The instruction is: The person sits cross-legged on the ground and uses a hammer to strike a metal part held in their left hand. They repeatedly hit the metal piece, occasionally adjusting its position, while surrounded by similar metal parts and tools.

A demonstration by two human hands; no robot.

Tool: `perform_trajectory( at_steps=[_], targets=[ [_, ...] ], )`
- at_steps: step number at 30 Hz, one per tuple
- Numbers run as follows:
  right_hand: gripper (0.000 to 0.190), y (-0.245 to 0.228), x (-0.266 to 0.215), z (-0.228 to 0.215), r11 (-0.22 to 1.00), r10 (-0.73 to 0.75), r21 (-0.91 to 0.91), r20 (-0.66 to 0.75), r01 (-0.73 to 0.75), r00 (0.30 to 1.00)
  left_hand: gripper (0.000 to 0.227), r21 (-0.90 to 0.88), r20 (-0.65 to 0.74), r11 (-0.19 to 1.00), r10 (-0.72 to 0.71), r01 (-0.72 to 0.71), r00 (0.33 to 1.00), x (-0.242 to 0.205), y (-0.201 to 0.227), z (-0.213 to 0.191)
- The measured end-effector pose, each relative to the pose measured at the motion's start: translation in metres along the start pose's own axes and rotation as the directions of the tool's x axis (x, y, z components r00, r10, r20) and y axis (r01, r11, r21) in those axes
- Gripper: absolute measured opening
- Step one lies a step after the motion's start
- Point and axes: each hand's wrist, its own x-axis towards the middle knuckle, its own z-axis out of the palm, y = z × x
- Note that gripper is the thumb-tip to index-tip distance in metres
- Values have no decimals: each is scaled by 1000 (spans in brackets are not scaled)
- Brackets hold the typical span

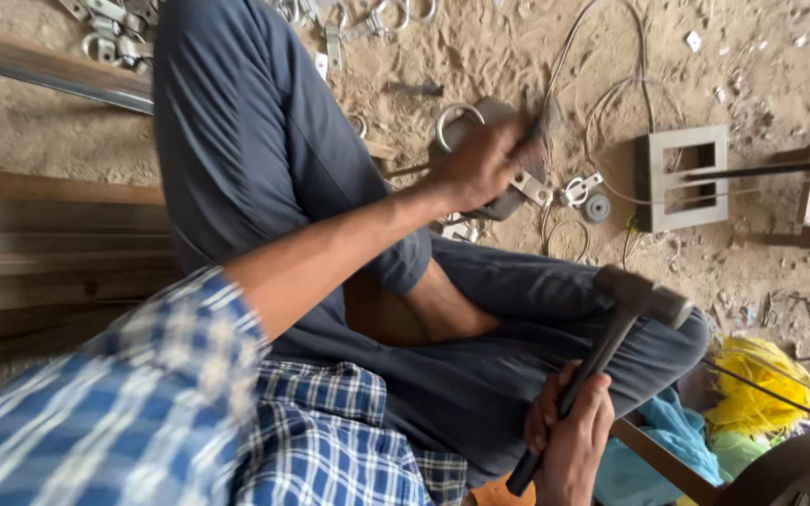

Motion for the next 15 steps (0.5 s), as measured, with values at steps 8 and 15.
perform_trajectory(
  at_steps=[8, 15],
  targets=[
    [50, 18, 12, -30, 949, 159, 265, 55, -168, 986, 64, 391, -250, 798, -387, 458, 888, 14, -70, -71],
    [50, 11, 17, -24, 945, 210, 242, 66, -220, 975, 54, 696, -78, 700, -145, 158, 986, 52, -124, -66]
  ],
)
